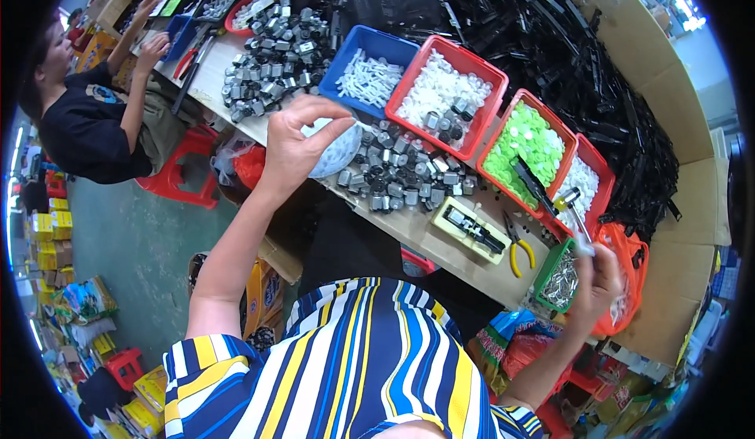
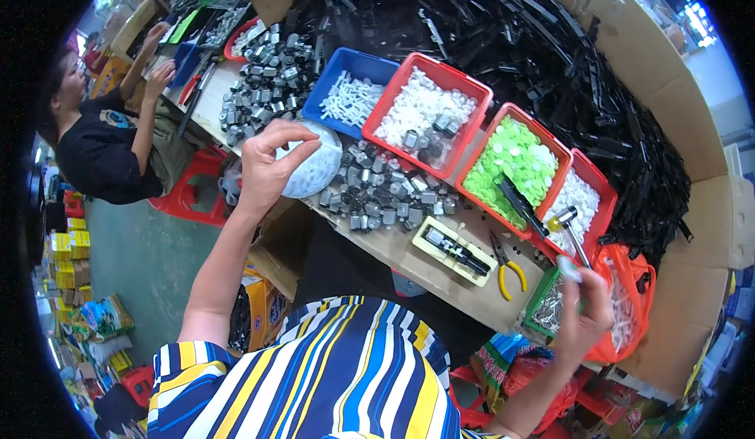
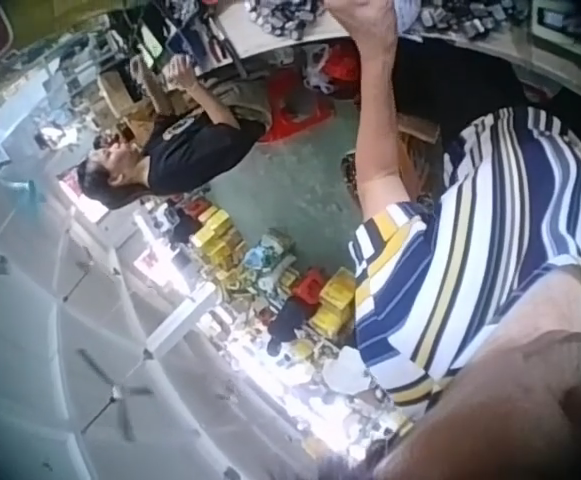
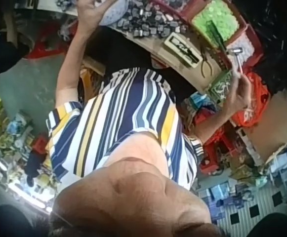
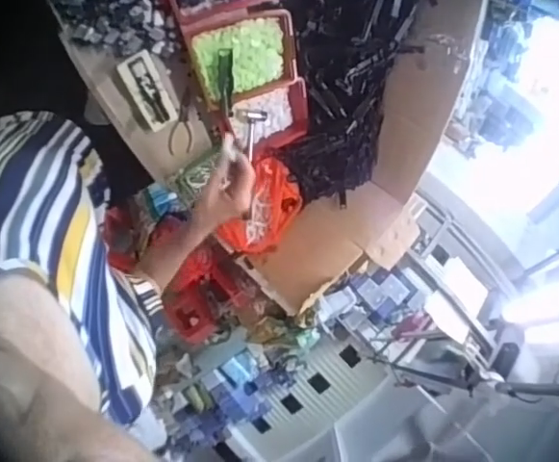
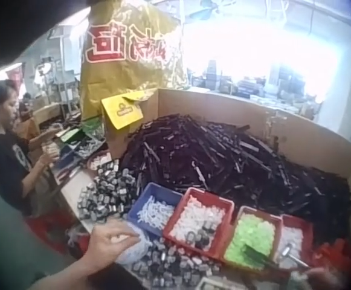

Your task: Assembling small electronic components by inserting internal parts and wires into a plastic housing using pliers and a small hammer.

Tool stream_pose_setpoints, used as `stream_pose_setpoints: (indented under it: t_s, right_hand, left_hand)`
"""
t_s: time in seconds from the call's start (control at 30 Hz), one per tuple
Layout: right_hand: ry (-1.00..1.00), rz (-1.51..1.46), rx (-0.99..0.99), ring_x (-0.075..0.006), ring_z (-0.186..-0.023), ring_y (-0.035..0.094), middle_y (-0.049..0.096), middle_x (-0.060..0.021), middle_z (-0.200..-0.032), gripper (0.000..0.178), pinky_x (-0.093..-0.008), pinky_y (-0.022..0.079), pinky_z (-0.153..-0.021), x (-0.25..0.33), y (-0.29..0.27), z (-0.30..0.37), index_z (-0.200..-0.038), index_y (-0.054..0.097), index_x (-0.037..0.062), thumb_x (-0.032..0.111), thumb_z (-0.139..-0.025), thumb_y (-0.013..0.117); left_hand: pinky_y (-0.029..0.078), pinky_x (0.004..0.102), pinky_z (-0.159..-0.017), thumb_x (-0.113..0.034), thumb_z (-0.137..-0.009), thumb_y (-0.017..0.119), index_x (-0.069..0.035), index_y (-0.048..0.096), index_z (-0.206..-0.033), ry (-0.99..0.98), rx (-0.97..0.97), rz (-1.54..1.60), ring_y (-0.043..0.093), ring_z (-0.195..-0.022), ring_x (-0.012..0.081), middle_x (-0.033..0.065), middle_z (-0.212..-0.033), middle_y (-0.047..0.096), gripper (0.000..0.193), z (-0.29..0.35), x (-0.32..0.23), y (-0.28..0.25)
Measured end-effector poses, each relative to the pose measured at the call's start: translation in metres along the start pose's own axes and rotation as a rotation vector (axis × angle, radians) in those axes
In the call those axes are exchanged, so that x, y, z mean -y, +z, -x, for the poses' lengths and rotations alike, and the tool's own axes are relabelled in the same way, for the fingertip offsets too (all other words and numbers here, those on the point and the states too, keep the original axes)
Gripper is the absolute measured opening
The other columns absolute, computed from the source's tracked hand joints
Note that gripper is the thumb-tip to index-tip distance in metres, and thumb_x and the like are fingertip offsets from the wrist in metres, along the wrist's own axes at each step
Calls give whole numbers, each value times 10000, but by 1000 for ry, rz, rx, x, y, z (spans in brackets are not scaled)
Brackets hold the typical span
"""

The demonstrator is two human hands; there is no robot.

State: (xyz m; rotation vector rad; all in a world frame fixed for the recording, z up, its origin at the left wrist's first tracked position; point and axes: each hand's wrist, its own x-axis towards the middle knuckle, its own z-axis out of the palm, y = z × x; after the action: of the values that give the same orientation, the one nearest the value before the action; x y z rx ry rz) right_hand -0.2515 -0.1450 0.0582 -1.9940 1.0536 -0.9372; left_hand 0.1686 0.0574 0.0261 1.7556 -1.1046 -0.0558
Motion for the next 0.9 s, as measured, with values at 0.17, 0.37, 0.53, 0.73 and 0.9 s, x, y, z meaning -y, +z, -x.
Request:
stream_pose_setpoints:
  t_s: [0.17,0.37,0.53,0.73,0.9]
  right_hand:
    - [-104,-35,304,-195,-811,672,687,-116,-895,172,-302,525,-744,34,83,6,-988,676,-29,-27,-827,735]
    - [-191,-145,328,-210,-786,681,687,-123,-896,163,-300,533,-718,45,108,5,-972,685,-32,-37,-821,748]
    - [-182,-194,301,-188,-784,644,689,-114,-904,172,-294,502,-702,41,103,7,-959,686,-35,-73,-799,736]
    - [-192,-146,298,-197,-791,656,685,-118,-908,198,-308,515,-699,37,102,10,-946,694,-27,-80,-768,763]
    - [-395,-71,297,-231,-800,677,682,-110,-907,228,-327,531,-691,31,100,6,-938,709,5,-63,-737,794]
  left_hand:
    - [382,203,-598,-74,-859,799,-16,779,-927,-347,85,526,521,-694,25,-21,-838,698,92,28,-26,43]
    - [463,225,-706,-20,-880,760,24,751,-949,-303,303,584,596,-815,93,40,-923,685,82,38,-56,81]
    - [466,249,-704,-50,-874,770,25,750,-931,-296,396,542,601,-814,100,46,-894,694,96,40,-68,96]
    - [473,239,-714,-94,-899,762,10,755,-944,-413,469,568,608,-763,93,30,-837,701,113,39,-68,104]
    - [470,214,-690,-155,-932,744,-1,749,-964,-627,532,805,627,-733,75,16,-815,710,157,39,-65,110]
